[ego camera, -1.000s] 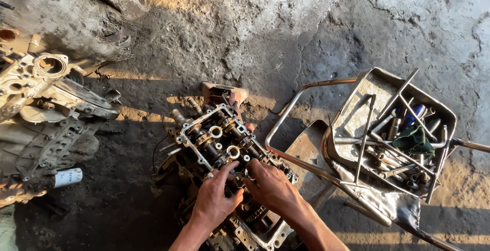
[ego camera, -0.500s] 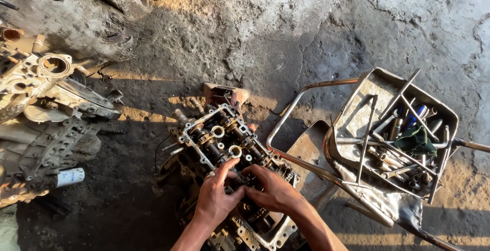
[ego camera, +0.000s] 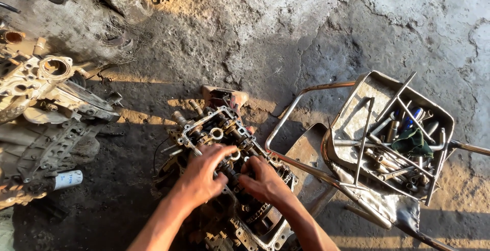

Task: The person uses a T-handle wrench to tighten bolts on an exposed engine block. They rotate the wrench repeatedly on several bolt heads while holding the engine steady with the other hand. The work is performed on a concrete floor next to a metal tray containing various tools.

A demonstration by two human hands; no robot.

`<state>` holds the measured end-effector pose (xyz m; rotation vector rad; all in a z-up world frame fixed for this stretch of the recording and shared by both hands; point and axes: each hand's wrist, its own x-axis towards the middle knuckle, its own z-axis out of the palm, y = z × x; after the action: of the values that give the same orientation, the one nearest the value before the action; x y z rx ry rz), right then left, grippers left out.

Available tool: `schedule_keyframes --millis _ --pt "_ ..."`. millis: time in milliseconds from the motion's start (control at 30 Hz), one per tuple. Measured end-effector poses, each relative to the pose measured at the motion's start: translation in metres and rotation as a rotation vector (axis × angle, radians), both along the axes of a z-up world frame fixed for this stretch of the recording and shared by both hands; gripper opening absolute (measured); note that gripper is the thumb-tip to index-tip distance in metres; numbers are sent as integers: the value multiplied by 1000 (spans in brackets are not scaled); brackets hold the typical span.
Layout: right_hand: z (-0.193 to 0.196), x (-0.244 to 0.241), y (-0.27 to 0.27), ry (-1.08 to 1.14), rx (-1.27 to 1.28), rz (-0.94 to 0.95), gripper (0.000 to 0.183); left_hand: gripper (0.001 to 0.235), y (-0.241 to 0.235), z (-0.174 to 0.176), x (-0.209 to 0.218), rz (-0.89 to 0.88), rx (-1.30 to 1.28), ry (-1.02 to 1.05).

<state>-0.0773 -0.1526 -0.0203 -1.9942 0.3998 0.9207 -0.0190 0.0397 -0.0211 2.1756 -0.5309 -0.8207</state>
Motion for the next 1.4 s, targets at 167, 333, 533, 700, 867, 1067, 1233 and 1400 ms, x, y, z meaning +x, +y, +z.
schedule_keyframes --millis 167,333,533,700,867,1067,1233,1400 --pt "-19 5 5 -57 274 -316 41 91 -4 -11 53 -284 317 243" --pt "4 29 19 -61 -34 -158 71 82 5 -131 60 -364 344 206" --pt "-17 35 32 -48 -58 75 81 75 -4 -54 66 -348 325 193" --pt "-31 37 43 -76 -232 98 82 76 23 76 81 -111 310 230" --pt "15 58 42 -96 -206 -7 72 52 26 -8 97 162 114 472" --pt "12 52 16 -103 266 -363 61 26 7 3 126 115 492 404" --pt "18 43 21 -13 646 -824 49 28 -5 2 135 22 602 401" --pt "-23 46 16 -116 390 -548 29 44 19 -59 146 -500 590 51"
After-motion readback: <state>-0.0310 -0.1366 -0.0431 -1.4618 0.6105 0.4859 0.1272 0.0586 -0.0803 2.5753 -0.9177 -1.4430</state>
